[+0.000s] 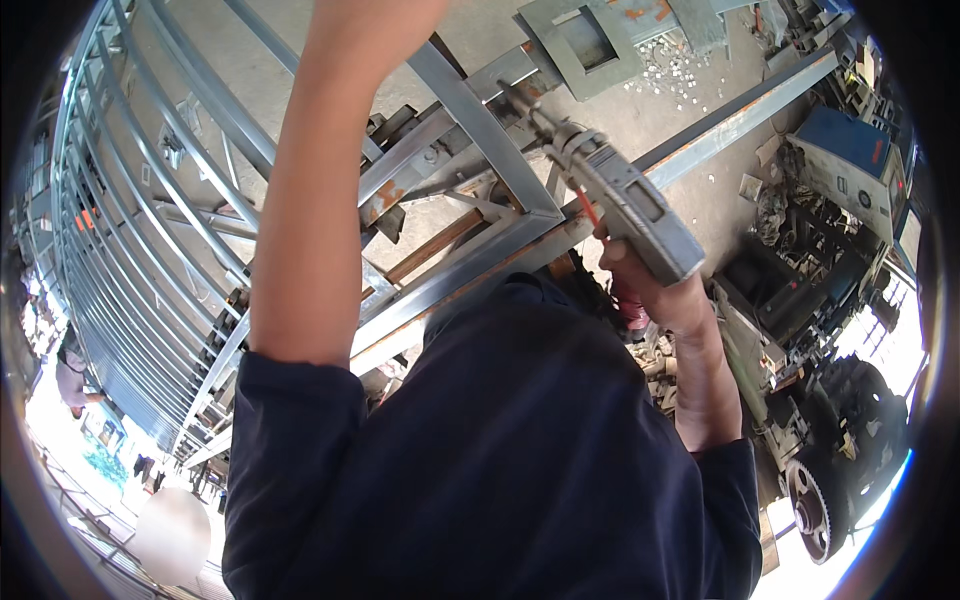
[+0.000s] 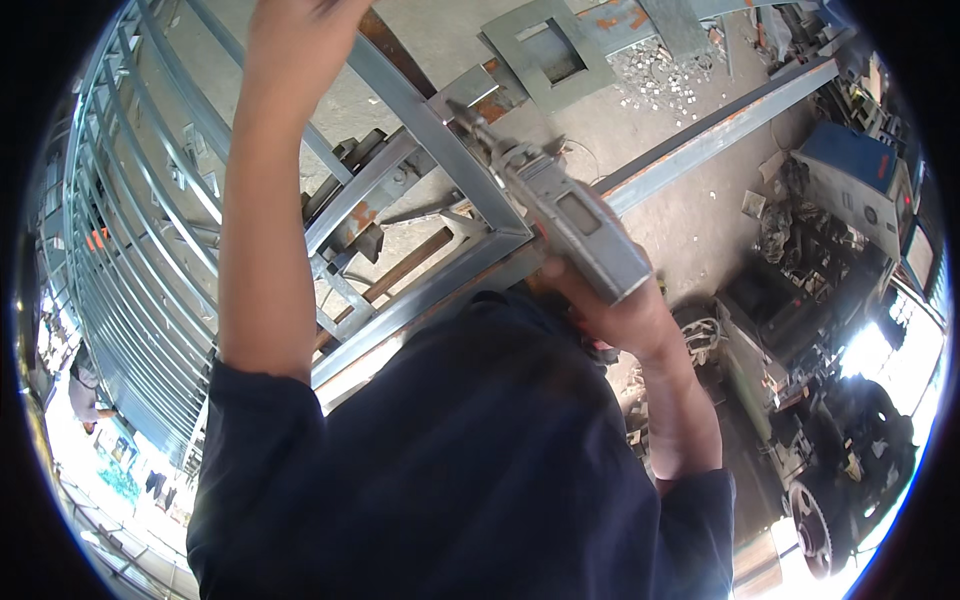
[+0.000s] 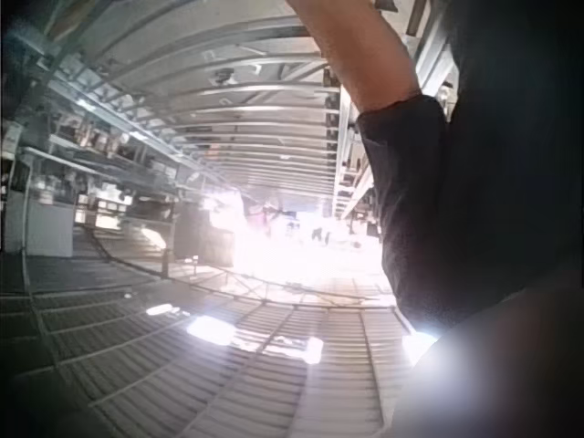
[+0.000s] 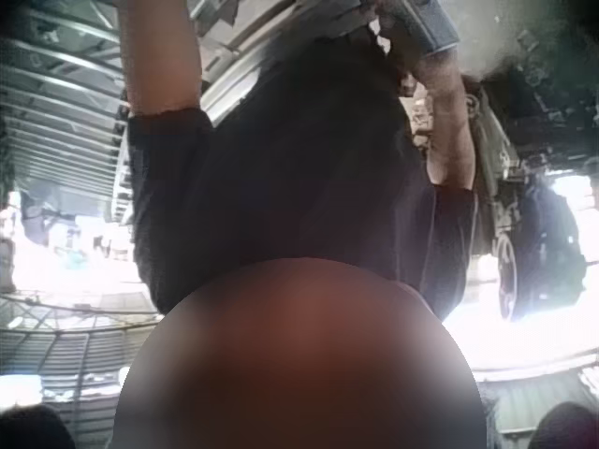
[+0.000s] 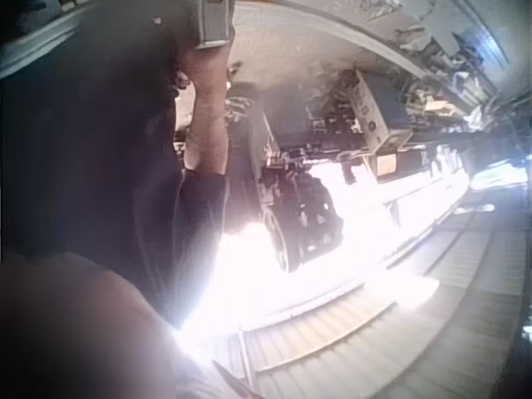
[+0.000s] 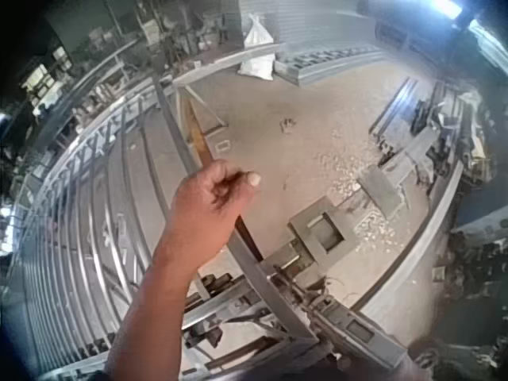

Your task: The person welds a metal frame using a handheld welding torch, moving along the frame to join metal pieces at various joints. The person holds the frame steady with one hand while operating the torch with the other, producing bright sparks during welding.

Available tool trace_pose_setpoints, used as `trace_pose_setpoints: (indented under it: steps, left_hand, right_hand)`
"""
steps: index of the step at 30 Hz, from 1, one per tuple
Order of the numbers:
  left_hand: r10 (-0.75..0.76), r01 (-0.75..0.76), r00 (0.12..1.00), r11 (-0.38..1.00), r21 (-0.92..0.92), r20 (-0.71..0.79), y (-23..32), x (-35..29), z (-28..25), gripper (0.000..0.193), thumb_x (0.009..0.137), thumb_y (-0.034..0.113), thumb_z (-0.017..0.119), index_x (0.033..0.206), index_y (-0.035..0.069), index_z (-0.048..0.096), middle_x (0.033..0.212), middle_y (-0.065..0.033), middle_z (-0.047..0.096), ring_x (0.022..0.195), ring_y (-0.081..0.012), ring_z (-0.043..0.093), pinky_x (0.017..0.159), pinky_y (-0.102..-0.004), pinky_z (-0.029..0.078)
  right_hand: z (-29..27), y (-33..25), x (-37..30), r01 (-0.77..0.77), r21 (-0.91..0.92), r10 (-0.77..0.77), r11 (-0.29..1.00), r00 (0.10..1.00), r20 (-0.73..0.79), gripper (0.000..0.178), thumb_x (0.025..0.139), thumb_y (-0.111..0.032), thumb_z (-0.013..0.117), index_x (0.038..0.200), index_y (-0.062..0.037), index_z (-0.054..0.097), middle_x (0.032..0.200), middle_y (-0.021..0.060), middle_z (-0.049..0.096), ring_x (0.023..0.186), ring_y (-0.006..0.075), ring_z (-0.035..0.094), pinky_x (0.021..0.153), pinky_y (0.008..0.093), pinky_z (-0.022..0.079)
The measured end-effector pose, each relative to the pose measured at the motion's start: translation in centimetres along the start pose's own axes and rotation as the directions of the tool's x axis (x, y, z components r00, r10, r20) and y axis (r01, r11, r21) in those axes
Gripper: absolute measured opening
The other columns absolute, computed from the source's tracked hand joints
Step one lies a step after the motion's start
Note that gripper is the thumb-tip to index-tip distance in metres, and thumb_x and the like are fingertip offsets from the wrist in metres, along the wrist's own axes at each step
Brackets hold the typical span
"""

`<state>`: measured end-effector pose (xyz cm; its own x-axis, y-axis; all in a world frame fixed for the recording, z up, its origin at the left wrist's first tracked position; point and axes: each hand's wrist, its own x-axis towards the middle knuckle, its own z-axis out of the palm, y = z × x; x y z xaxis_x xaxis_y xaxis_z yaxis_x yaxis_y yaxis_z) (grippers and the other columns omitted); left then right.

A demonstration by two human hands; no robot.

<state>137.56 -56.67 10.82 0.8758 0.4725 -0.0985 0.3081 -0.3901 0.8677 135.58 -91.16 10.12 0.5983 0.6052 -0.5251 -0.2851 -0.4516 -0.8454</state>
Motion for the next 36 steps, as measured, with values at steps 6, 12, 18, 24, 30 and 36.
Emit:
trace_pose_setpoints:
  steps: [6,12,18,24,30,36]
  left_hand:
    - [-0.362,0.361,0.932,0.928,0.091,-0.007,-2.3,-13.9,1.0,0.041,0.103,0.046,0.062,0.097,0.009,0.078,0.098,-0.0072,0.076,0.097,-0.0173,0.07,0.09,-0.0342,0.053]
    - [-0.208,0.36,0.863,0.892,-0.273,0.46,-4.0,-24.3,10.6,0.035,0.099,0.016,0.066,0.133,0.005,0.064,0.12,-0.0116,0.074,0.113,-0.0234,0.07,0.1,-0.0384,0.053]
    - [-0.028,0.354,0.739,0.866,-0.353,0.673,-3.6,-25.3,18.1,0.051,0.099,0.028,0.068,0.145,0.008,0.057,0.137,-0.0158,0.066,0.125,-0.0263,0.065,0.11,-0.0389,0.048]
    - [-0.061,0.321,0.799,0.885,-0.338,0.599,-2.1,-26.9,23.9,0.078,0.089,0.05,0.078,0.15,0.008,0.053,0.142,-0.0161,0.062,0.134,-0.0329,0.058,0.116,-0.0433,0.042]
    - [-0.155,0.233,0.946,0.937,-0.261,0.286,-0.4,-29.1,28.7,0.059,0.075,0.029,0.089,0.124,0.007,0.065,0.124,-0.0141,0.07,0.116,-0.0347,0.067,0.101,-0.0427,0.052]
    - [-0.232,0.232,0.973,0.965,-0.127,0.011,-3.3,-35.1,33.7,0.049,0.07,0.023,0.087,0.113,0.01,0.067,0.101,-0.0122,0.074,0.097,-0.0372,0.071,0.083,-0.0441,0.056]
  right_hand:
    - [-2.0,-3.7,-1.3,0.154,0.076,-0.15,0.985,0.987,-0.05,0.054,0.099,-0.045,0.072,0.125,0.0017,0.062,0.107,0.0111,0.067,0.083,0.0136,0.066,0.072,0.0278,0.052]
    - [-4.0,-5.3,-2.0,0.292,0.14,-0.287,0.946,0.956,-0.055,0.058,0.098,-0.045,0.072,0.129,0.0023,0.059,0.113,0.0145,0.066,0.083,0.0168,0.067,0.072,0.0303,0.053]
    - [-6.4,-5.0,-0.2,0.335,0.108,-0.334,0.936,0.942,-0.025,0.054,0.101,-0.044,0.068,0.127,0.0025,0.06,0.113,0.0158,0.066,0.082,0.0174,0.068,0.07,0.0322,0.055]
    - [-10.6,-6.8,3.9,0.275,0.316,-0.269,0.908,0.961,-0.066,0.049,0.11,-0.042,0.049,0.129,0.0024,0.055,0.113,0.0163,0.068,0.075,0.0184,0.066,0.068,0.0351,0.057]
    - [-17.3,-10.1,6.8,0.125,0.514,-0.176,0.848,0.983,0.052,0.051,0.11,-0.044,0.048,0.141,-0.0034,0.049,0.114,0.0169,0.068,0.079,0.0182,0.065,0.072,0.0343,0.057]
    - [-21.8,-16.2,8.4,0.119,0.595,-0.32,0.795,0.916,0.244,0.049,0.11,-0.039,0.053,0.137,0.0019,0.052,0.117,0.0217,0.067,0.083,0.0205,0.062,0.076,0.0357,0.056]
